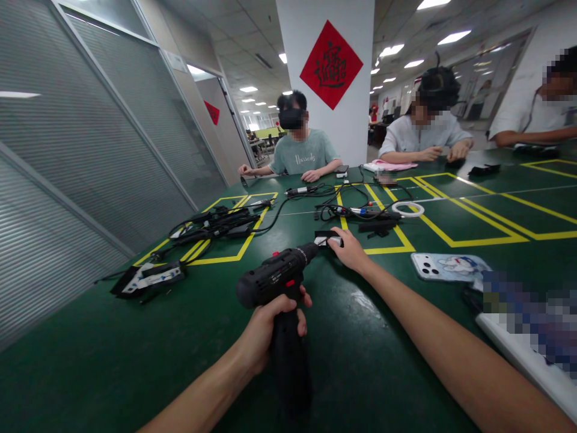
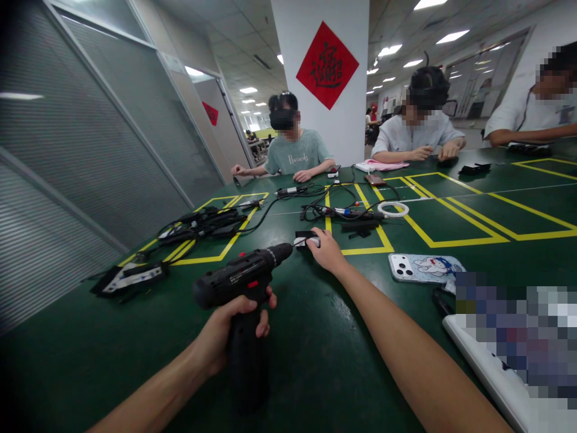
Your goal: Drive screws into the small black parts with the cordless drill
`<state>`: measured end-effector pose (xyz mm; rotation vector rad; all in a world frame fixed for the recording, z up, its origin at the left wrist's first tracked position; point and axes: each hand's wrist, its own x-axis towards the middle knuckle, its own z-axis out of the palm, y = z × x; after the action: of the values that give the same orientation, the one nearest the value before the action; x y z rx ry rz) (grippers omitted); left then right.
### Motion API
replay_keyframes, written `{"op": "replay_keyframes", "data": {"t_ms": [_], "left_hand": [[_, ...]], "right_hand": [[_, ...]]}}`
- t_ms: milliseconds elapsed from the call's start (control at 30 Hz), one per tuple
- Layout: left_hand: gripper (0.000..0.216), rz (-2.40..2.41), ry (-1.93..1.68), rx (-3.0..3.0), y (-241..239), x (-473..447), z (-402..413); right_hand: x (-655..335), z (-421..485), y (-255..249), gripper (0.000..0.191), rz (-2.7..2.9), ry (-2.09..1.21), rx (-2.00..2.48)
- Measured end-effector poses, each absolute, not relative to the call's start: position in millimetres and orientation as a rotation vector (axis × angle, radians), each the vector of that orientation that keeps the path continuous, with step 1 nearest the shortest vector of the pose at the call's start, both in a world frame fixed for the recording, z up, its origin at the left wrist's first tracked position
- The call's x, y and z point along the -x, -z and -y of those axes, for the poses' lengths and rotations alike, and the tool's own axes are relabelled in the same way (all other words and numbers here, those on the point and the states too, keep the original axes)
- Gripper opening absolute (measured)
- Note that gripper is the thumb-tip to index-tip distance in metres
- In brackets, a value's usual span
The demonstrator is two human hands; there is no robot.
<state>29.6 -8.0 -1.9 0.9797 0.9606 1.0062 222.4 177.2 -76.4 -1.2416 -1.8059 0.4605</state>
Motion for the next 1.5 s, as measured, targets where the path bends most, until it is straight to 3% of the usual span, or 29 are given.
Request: {"op": "replay_keyframes", "data": {"t_ms": [1500], "left_hand": [[0.023,-1.080,-0.906,-0.965,-8.8,-28.5,19.1]], "right_hand": [[-221.2,-178.8,74.4,0.036,1.736,-0.480,1.244]]}}
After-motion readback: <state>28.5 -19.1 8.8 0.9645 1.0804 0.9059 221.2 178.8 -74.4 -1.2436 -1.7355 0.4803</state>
